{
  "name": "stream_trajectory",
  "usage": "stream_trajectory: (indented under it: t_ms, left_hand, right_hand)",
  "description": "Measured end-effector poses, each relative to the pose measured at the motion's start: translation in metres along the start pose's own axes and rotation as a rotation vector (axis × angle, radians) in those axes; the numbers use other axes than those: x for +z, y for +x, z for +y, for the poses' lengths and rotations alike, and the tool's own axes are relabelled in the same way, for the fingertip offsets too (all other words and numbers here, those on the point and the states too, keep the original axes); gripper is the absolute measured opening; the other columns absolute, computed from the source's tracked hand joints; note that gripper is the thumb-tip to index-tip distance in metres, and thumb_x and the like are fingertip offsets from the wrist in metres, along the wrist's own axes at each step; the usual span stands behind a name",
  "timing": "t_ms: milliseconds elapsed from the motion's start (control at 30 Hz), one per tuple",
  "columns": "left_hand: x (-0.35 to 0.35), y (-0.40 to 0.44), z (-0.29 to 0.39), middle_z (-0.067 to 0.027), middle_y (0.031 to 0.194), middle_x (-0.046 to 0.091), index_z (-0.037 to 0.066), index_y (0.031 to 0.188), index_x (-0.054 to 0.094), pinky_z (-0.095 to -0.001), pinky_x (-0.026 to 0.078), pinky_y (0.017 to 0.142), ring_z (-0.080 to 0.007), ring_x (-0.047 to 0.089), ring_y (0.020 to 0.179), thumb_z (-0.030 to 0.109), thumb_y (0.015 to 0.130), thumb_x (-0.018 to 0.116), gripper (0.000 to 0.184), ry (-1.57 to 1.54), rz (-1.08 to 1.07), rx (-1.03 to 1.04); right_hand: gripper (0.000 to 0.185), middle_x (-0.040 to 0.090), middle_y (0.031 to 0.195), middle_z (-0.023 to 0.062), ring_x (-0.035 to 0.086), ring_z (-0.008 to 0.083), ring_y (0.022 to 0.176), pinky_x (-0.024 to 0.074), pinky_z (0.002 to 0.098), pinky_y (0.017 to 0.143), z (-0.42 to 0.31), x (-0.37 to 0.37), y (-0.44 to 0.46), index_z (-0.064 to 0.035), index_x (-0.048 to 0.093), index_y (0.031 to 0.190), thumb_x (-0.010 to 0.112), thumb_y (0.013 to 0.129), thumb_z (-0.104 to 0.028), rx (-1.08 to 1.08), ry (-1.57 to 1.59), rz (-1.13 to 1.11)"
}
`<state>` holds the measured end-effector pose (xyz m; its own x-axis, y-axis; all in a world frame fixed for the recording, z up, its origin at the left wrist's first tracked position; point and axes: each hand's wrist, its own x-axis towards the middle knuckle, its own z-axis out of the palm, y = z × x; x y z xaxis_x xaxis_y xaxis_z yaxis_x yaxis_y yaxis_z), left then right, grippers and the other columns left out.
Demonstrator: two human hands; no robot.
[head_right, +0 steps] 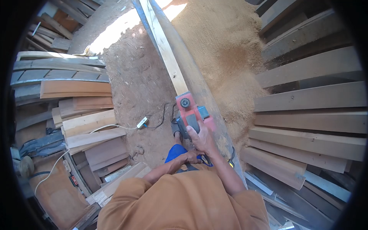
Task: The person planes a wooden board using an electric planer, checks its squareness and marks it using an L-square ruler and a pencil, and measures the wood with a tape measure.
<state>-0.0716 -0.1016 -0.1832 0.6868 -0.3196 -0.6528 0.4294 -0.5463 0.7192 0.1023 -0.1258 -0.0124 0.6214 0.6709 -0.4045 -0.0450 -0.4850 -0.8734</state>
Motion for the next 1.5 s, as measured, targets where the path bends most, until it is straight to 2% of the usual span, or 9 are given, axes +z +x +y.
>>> stream_trajectory:
  t_ms: [100,267,333,433,567,733,900,1267,1500]
  left_hand:
    - [-0.016,-0.004,0.004,-0.0129,0.146,0.059,0.02,0.143,0.06,-0.0396,0.039,0.117,-0.0331,0.052,0.137,0.029,0.091,0.071,0.054,-0.199,-0.139,-0.06]
    - [0.028,0.038,-0.068,-0.0114,0.112,0.073,0.011,0.118,0.069,-0.0385,0.051,0.1,-0.0269,0.067,0.111,0.026,0.088,0.074,0.034,-0.35,0.07,0.171]
    - [-0.001,0.023,-0.056,-0.0137,0.104,0.074,0.01,0.115,0.07,-0.0402,0.053,0.094,-0.0284,0.07,0.102,0.026,0.085,0.076,0.035,-0.445,0.099,-0.116]
    - [-0.031,0.007,-0.067,-0.0156,0.099,0.074,0.009,0.115,0.071,-0.0415,0.055,0.088,-0.0292,0.072,0.096,0.028,0.081,0.078,0.039,-0.462,0.288,-0.181]
    - [-0.079,-0.027,-0.067,-0.0166,0.101,0.076,0.01,0.112,0.074,-0.0411,0.055,0.087,-0.0294,0.072,0.096,0.025,0.081,0.077,0.034,-0.43,0.407,-0.266]
    - [-0.102,-0.024,-0.111,-0.0169,0.099,0.077,0.01,0.103,0.078,-0.0407,0.055,0.087,-0.0291,0.073,0.095,0.022,0.082,0.075,0.025,-0.546,0.53,-0.256]
    - [-0.127,-0.01,-0.14,-0.0114,0.089,0.076,0.008,0.097,0.077,-0.0373,0.055,0.077,-0.0212,0.071,0.084,0.02,0.082,0.075,0.02,-0.654,0.576,-0.184]
    - [-0.262,-0.033,-0.158,-0.0163,0.089,0.075,0.004,0.093,0.074,-0.0365,0.055,0.077,-0.0268,0.072,0.082,0.019,0.084,0.069,0.019,-0.427,0.642,-0.114]
    - [-0.309,-0.047,-0.148,-0.0091,0.082,0.072,0.004,0.098,0.074,-0.0361,0.053,0.072,-0.0191,0.067,0.077,0.016,0.086,0.07,0.017,-0.623,0.734,-0.133]
  right_hand:
    - [0.072,0.069,0.093,0.0321,0.069,0.0485,0.095,0.0529,0.0501,0.083,-0.019,0.003,0.032,0.0072,0.062,0.118,0.058,0.094,-0.061,-0.027,-0.008,0.005]
    - [0.072,0.07,0.096,0.0322,0.07,0.0464,0.097,0.0535,0.0476,0.086,-0.043,0.015,0.088,0.0084,0.063,0.12,0.057,0.094,-0.058,-0.077,-0.007,0.043]
    - [0.065,0.067,0.085,0.0231,0.067,0.0353,0.083,0.0518,0.0423,0.075,-0.045,0.019,0.11,0.0059,0.064,0.112,0.058,0.096,-0.057,-0.114,-0.026,0.065]
    - [0.056,0.06,0.063,0.0042,0.06,0.0132,0.055,0.0481,0.0323,0.052,-0.056,0.023,0.141,0.0002,0.063,0.1,0.06,0.098,-0.055,-0.216,-0.005,0.098]
    - [0.057,0.058,0.064,0.0015,0.058,0.011,0.054,0.047,0.0304,0.05,-0.07,0.027,0.17,-0.0009,0.064,0.103,0.061,0.098,-0.058,-0.189,0.058,0.067]
    - [0.067,0.071,0.081,0.0202,0.072,0.0294,0.079,0.0544,0.0422,0.072,-0.098,0.032,0.203,0.0073,0.066,0.106,0.062,0.095,-0.058,-0.143,0.066,0.066]
    - [0.064,0.063,0.066,0.0072,0.061,0.015,0.056,0.0492,0.0333,0.052,-0.124,0.039,0.242,0.0036,0.065,0.107,0.062,0.096,-0.06,-0.093,0.123,0.04]
    - [0.064,0.061,0.064,0.0043,0.061,0.0145,0.054,0.0495,0.0324,0.051,-0.181,0.047,0.333,0.0011,0.065,0.104,0.062,0.096,-0.062,-0.133,0.08,0.069]
    - [0.056,0.064,0.059,0.0042,0.061,0.0129,0.049,0.0501,0.0311,0.049,-0.221,0.045,0.374,-0.0002,0.072,0.085,0.065,0.097,-0.054,-0.188,0.008,0.097]
